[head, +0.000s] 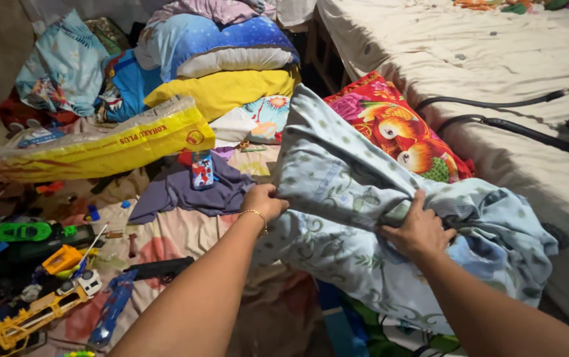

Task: The person organizes a cluttered bedroom by folding a light blue patterned sheet and placing it on a stack of pillows. They then put a pillowcase on a pillow and place it on the bed. Finally, they gather various toys from the bed and put them into a yellow plastic bag.

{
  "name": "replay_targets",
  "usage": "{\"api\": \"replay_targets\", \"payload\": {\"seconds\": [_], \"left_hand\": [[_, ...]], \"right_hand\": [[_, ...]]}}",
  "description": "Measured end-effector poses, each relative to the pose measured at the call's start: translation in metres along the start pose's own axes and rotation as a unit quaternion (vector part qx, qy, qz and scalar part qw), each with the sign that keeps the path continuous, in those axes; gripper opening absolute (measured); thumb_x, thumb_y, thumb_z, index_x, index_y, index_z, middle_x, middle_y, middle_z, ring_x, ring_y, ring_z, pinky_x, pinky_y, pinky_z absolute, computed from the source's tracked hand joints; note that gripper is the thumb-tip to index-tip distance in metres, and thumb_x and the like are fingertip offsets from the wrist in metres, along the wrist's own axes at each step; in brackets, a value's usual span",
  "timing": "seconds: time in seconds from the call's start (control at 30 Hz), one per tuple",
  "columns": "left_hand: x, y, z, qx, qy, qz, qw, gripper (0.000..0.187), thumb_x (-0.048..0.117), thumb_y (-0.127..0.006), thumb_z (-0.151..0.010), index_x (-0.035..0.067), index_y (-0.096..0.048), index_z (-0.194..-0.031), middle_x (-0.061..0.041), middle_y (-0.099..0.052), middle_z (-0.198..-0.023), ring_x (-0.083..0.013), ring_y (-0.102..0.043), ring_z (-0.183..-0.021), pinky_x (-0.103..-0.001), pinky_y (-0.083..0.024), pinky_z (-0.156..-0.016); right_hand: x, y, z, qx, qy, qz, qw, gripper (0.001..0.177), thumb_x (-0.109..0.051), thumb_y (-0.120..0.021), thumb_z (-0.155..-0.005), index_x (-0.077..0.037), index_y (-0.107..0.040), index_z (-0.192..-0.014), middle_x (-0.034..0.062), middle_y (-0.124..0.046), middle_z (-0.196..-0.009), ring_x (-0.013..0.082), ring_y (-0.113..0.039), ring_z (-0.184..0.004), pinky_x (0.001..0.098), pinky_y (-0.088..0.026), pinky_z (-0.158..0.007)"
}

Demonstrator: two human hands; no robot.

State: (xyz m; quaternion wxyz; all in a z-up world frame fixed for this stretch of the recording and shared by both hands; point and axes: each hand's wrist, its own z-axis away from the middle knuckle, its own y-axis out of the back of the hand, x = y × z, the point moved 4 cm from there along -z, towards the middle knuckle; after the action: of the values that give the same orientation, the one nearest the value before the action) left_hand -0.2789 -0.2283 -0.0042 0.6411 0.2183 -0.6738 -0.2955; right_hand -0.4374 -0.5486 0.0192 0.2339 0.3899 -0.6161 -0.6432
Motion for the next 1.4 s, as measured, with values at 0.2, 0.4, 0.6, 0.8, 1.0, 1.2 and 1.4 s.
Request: {"api": "replay_targets", "payload": {"seconds": [0.2, 0.4, 0.6, 0.8, 1.0, 1.2, 1.4], "left_hand": [[0.012, -0.015, -0.003, -0.002, -0.007, 0.115, 0.993, 0.035, 0.025, -0.086, -0.071, 0.005, -0.078, -0.099, -0.011, -0.079, -0.095, -0.0236, -0.076, -0.089, -0.037, -0.057, -0.083], [0.015, -0.032, -0.017, 0.024, 0.006, 0.185, 0.982, 0.041, 0.027, -0.082, -0.079, 0.006, -0.071, -0.113, -0.012, -0.078, -0.102, -0.0243, -0.074, -0.093, -0.037, -0.055, -0.087], [0.018, -0.023, -0.015, 0.053, 0.002, 0.199, 0.979, 0.044, 0.027, -0.081, -0.081, 0.008, -0.068, -0.118, -0.012, -0.074, -0.108, -0.0268, -0.072, -0.099, -0.039, -0.053, -0.089], [0.022, -0.016, -0.016, 0.004, -0.011, 0.236, 0.972, 0.032, 0.026, -0.078, -0.084, 0.006, -0.069, -0.107, -0.013, -0.076, -0.097, -0.0264, -0.071, -0.087, -0.040, -0.054, -0.081], [0.025, -0.003, -0.009, -0.028, -0.026, 0.274, 0.961, 0.026, 0.025, -0.076, -0.086, 0.005, -0.069, -0.100, -0.010, -0.074, -0.091, -0.0206, -0.067, -0.079, -0.038, -0.052, -0.076], [0.047, -0.008, -0.007, -0.092, -0.045, 0.337, 0.936, 0.022, 0.021, -0.073, -0.088, 0.004, -0.070, -0.102, -0.007, -0.073, -0.090, -0.0180, -0.063, -0.079, -0.036, -0.051, -0.073], [0.099, -0.035, 0.004, -0.128, -0.072, 0.362, 0.921, 0.025, 0.022, -0.076, -0.085, 0.005, -0.072, -0.103, -0.003, -0.074, -0.088, -0.0136, -0.065, -0.077, -0.033, -0.051, -0.073]], "right_hand": [[0.025, 0.001, -0.002, 0.090, 0.010, -0.016, 0.996, 0.067, -0.045, -0.080, -0.077, -0.019, -0.057, -0.134, 0.0218, -0.073, -0.112, 0.0452, -0.070, -0.104, 0.0559, -0.053, -0.090], [0.013, 0.043, 0.022, 0.146, -0.045, -0.087, 0.984, 0.039, -0.034, -0.075, -0.081, -0.021, -0.070, -0.117, 0.0207, -0.074, -0.110, 0.0452, -0.069, -0.106, 0.0559, -0.054, -0.089], [-0.012, 0.081, 0.048, 0.199, -0.037, -0.096, 0.975, 0.040, -0.032, -0.074, -0.082, -0.016, -0.067, -0.119, 0.0232, -0.073, -0.105, 0.0475, -0.068, -0.101, 0.0580, -0.052, -0.085], [-0.028, 0.104, 0.071, 0.242, -0.033, -0.103, 0.964, 0.040, -0.020, -0.070, -0.076, -0.020, -0.069, -0.117, 0.0215, -0.073, -0.106, 0.0466, -0.068, -0.100, 0.0564, -0.052, -0.086], [-0.043, 0.124, 0.099, 0.271, -0.070, -0.064, 0.958, 0.033, -0.020, -0.069, -0.080, -0.016, -0.071, -0.112, 0.0200, -0.075, -0.105, 0.0449, -0.069, -0.101, 0.0541, -0.053, -0.088], [-0.045, 0.151, 0.130, 0.317, -0.092, -0.064, 0.942, 0.033, -0.018, -0.069, -0.075, -0.016, -0.074, -0.108, 0.0195, -0.075, -0.102, 0.0426, -0.071, -0.097, 0.0526, -0.054, -0.085], [-0.020, 0.186, 0.161, 0.373, -0.149, -0.046, 0.915, 0.036, -0.022, -0.072, -0.076, -0.016, -0.075, -0.112, 0.0214, -0.075, -0.100, 0.0437, -0.070, -0.096, 0.0527, -0.054, -0.085]]}}
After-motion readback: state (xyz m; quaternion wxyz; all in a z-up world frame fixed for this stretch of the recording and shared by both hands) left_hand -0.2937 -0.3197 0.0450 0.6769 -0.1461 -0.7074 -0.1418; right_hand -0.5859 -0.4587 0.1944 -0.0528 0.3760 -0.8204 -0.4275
